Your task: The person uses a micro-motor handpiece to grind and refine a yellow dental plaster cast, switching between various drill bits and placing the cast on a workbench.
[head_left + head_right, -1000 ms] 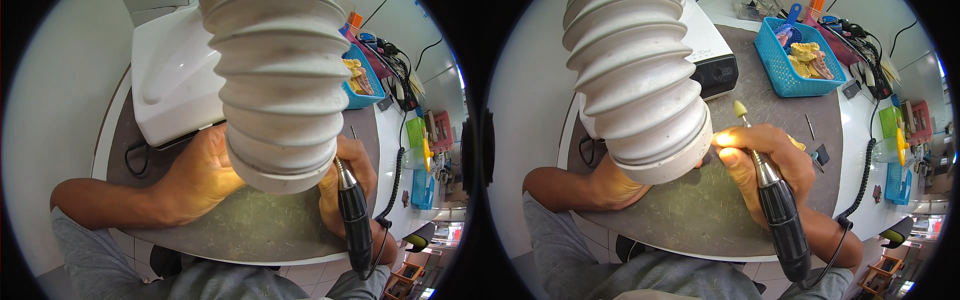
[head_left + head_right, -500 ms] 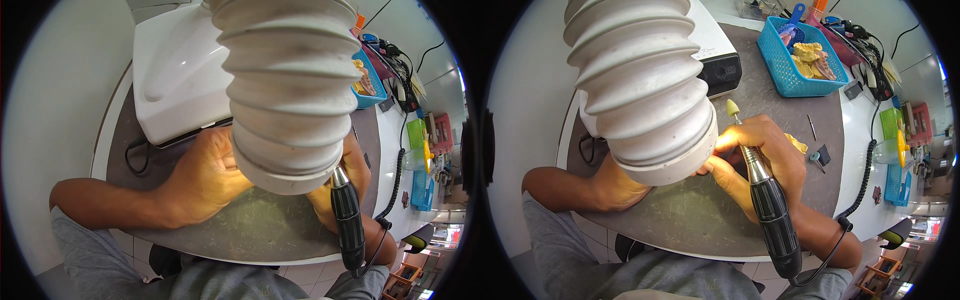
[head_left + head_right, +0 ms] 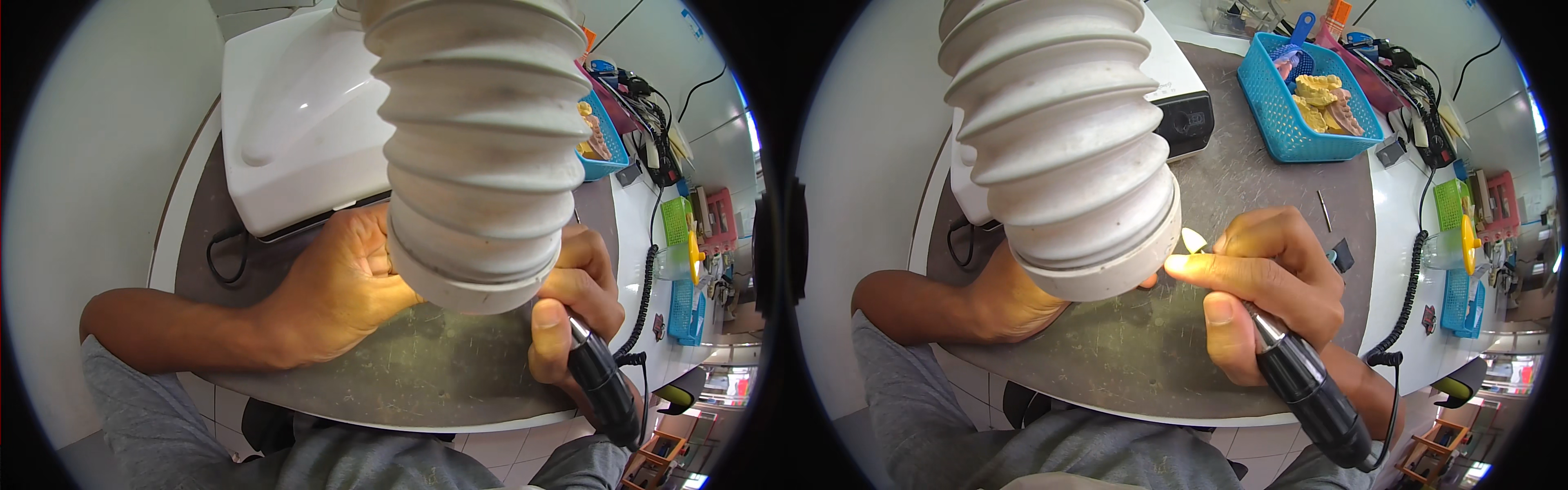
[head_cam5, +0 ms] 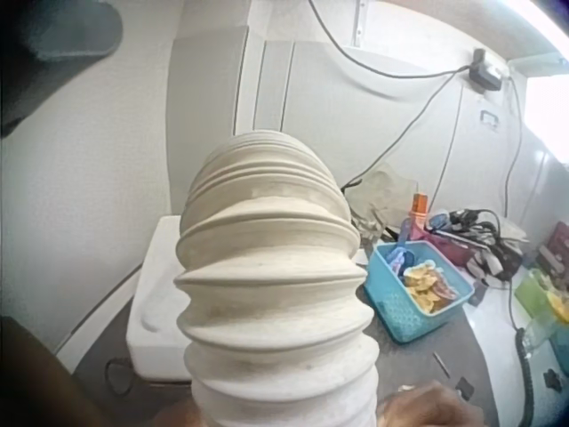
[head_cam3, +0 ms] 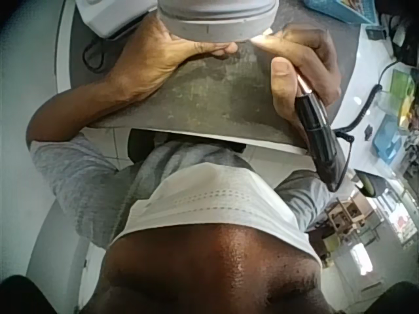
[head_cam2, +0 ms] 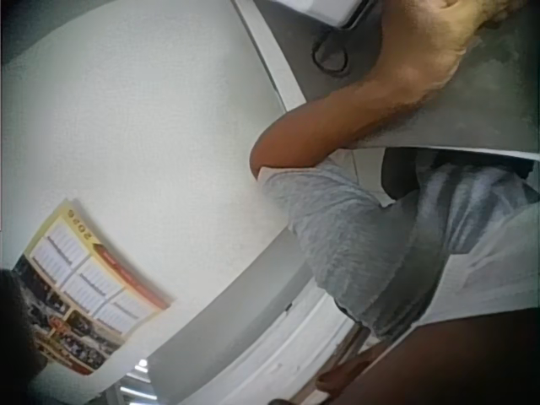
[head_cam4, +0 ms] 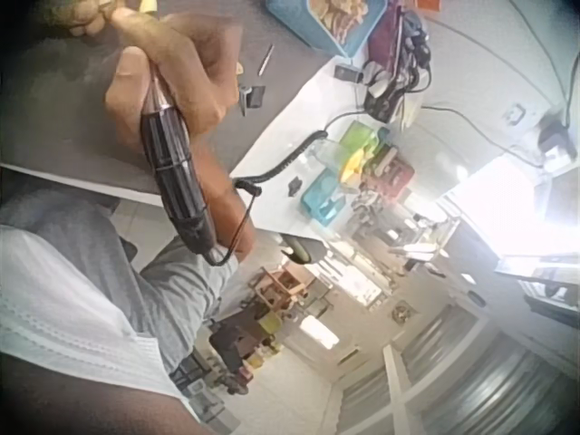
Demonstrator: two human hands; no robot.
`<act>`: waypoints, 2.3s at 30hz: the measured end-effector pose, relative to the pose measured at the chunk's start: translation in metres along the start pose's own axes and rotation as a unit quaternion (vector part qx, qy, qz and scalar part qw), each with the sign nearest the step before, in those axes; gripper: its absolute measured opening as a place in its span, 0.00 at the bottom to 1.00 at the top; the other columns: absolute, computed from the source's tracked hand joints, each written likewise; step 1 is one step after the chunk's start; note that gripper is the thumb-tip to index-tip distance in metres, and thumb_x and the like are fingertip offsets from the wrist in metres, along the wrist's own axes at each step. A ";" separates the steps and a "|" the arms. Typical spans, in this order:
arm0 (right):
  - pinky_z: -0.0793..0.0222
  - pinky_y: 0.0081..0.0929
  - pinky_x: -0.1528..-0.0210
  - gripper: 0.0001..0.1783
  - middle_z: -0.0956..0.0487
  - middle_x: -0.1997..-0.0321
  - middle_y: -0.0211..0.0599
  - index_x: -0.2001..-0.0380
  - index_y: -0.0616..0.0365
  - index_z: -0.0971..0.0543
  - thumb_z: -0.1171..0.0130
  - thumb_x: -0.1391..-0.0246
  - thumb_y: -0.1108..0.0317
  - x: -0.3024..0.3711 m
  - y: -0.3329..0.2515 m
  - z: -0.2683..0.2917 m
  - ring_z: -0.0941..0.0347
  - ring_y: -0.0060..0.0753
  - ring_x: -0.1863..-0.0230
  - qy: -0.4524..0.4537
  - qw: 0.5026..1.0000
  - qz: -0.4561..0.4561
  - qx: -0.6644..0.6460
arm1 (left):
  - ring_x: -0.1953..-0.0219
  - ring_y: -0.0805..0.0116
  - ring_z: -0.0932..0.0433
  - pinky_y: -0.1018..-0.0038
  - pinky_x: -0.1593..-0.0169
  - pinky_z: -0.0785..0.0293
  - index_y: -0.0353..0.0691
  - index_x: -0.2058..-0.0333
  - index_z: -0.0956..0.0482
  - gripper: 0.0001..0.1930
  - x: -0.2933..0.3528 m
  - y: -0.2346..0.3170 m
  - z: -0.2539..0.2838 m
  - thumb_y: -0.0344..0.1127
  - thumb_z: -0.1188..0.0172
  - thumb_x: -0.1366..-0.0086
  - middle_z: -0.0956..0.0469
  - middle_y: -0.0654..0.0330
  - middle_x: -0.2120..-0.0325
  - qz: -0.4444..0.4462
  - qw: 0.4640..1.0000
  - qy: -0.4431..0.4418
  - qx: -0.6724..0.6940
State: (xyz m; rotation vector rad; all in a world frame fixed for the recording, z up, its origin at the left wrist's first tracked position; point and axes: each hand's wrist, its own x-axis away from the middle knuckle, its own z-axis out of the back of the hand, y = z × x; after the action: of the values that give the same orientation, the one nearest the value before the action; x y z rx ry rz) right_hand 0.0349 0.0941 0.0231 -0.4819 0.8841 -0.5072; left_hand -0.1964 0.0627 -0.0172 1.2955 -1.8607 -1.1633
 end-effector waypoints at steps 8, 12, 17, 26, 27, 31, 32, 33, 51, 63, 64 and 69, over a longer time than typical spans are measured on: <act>0.24 0.56 0.43 0.18 0.20 0.66 0.41 0.59 0.59 0.25 0.30 0.52 0.76 0.008 0.000 -0.011 0.17 0.49 0.55 0.035 0.992 0.016 -0.118 | 0.52 0.80 0.20 0.78 0.47 0.23 0.32 0.51 0.21 0.13 -0.002 -0.012 0.005 0.23 0.35 0.33 0.16 0.62 0.55 -0.003 1.000 -0.014 0.006; 0.25 0.58 0.39 0.21 0.20 0.65 0.42 0.59 0.58 0.25 0.26 0.55 0.77 0.006 -0.001 -0.010 0.17 0.52 0.52 0.004 0.994 0.002 -0.113 | 0.53 0.81 0.20 0.79 0.47 0.23 0.32 0.51 0.21 0.13 -0.001 -0.011 0.007 0.23 0.35 0.34 0.16 0.62 0.55 -0.012 1.000 -0.011 -0.021; 0.24 0.58 0.40 0.21 0.20 0.65 0.42 0.59 0.58 0.25 0.26 0.56 0.78 0.006 -0.003 -0.009 0.16 0.53 0.51 0.007 0.994 0.004 -0.106 | 0.53 0.81 0.21 0.79 0.48 0.23 0.31 0.51 0.22 0.14 -0.003 -0.002 0.005 0.24 0.34 0.34 0.15 0.62 0.56 -0.013 0.998 -0.022 -0.050; 0.19 0.52 0.44 0.19 0.19 0.66 0.43 0.61 0.59 0.24 0.26 0.56 0.78 0.005 -0.005 -0.013 0.15 0.50 0.54 0.028 0.995 0.000 -0.093 | 0.55 0.82 0.21 0.80 0.50 0.24 0.29 0.51 0.22 0.14 -0.002 -0.010 0.004 0.25 0.34 0.34 0.15 0.62 0.57 -0.009 0.999 -0.020 -0.027; 0.19 0.52 0.44 0.19 0.19 0.66 0.43 0.62 0.59 0.23 0.26 0.56 0.78 0.005 -0.003 -0.014 0.15 0.50 0.54 0.027 0.995 0.007 -0.099 | 0.55 0.81 0.21 0.80 0.50 0.24 0.29 0.51 0.22 0.14 -0.003 -0.010 0.003 0.25 0.34 0.34 0.15 0.62 0.57 -0.007 1.000 -0.017 -0.009; 0.19 0.52 0.44 0.19 0.19 0.66 0.43 0.62 0.60 0.23 0.26 0.56 0.78 0.002 -0.005 -0.011 0.15 0.51 0.54 -0.016 0.996 0.007 -0.087 | 0.55 0.82 0.21 0.80 0.50 0.24 0.29 0.51 0.22 0.14 0.001 0.009 0.001 0.25 0.34 0.34 0.15 0.62 0.57 0.014 0.999 -0.014 -0.025; 0.20 0.52 0.44 0.19 0.19 0.66 0.43 0.62 0.59 0.23 0.26 0.56 0.78 0.004 -0.003 -0.015 0.15 0.51 0.54 0.008 0.996 0.007 -0.092 | 0.55 0.82 0.21 0.80 0.50 0.24 0.29 0.51 0.22 0.14 0.003 0.015 -0.003 0.25 0.34 0.34 0.15 0.62 0.57 0.019 0.998 -0.007 -0.066; 0.20 0.52 0.44 0.19 0.19 0.66 0.42 0.61 0.59 0.23 0.25 0.56 0.78 0.004 -0.003 -0.016 0.15 0.50 0.54 0.031 0.995 0.007 -0.095 | 0.55 0.81 0.21 0.80 0.50 0.24 0.29 0.51 0.22 0.14 0.004 0.017 -0.004 0.25 0.34 0.34 0.15 0.62 0.57 0.022 0.994 -0.001 -0.105; 0.18 0.52 0.46 0.20 0.20 0.67 0.45 0.60 0.62 0.23 0.26 0.58 0.78 0.005 0.002 -0.012 0.15 0.54 0.56 0.022 0.996 0.025 -0.088 | 0.58 0.85 0.22 0.81 0.54 0.24 0.29 0.52 0.22 0.13 0.004 0.017 -0.019 0.25 0.34 0.34 0.15 0.64 0.61 0.008 0.991 0.063 -0.120; 0.19 0.53 0.45 0.20 0.19 0.66 0.41 0.62 0.59 0.22 0.24 0.59 0.77 0.001 -0.006 -0.011 0.15 0.50 0.55 0.008 0.997 0.013 -0.075 | 0.59 0.85 0.22 0.82 0.56 0.25 0.29 0.52 0.22 0.13 -0.001 0.008 0.003 0.26 0.34 0.34 0.15 0.64 0.62 0.016 0.998 -0.026 -0.047; 0.19 0.53 0.45 0.20 0.19 0.66 0.41 0.62 0.59 0.22 0.24 0.59 0.77 0.001 -0.004 -0.013 0.15 0.50 0.55 0.007 0.997 0.014 -0.080 | 0.59 0.85 0.22 0.82 0.56 0.25 0.29 0.52 0.22 0.13 0.001 0.010 0.002 0.26 0.34 0.34 0.15 0.64 0.62 0.017 0.998 -0.021 -0.048; 0.18 0.53 0.47 0.20 0.19 0.67 0.44 0.60 0.63 0.23 0.26 0.56 0.78 0.006 0.002 -0.014 0.15 0.52 0.57 0.029 0.995 0.027 -0.092 | 0.59 0.85 0.22 0.82 0.56 0.25 0.30 0.52 0.22 0.13 -0.002 -0.006 0.003 0.26 0.34 0.34 0.15 0.64 0.61 -0.009 1.000 -0.012 -0.025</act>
State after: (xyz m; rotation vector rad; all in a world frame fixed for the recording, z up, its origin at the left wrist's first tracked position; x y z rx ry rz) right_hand 0.0270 0.0898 0.0103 -0.6120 1.0029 -0.3925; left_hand -0.1954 0.0645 -0.0236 1.2790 -1.8289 -1.2315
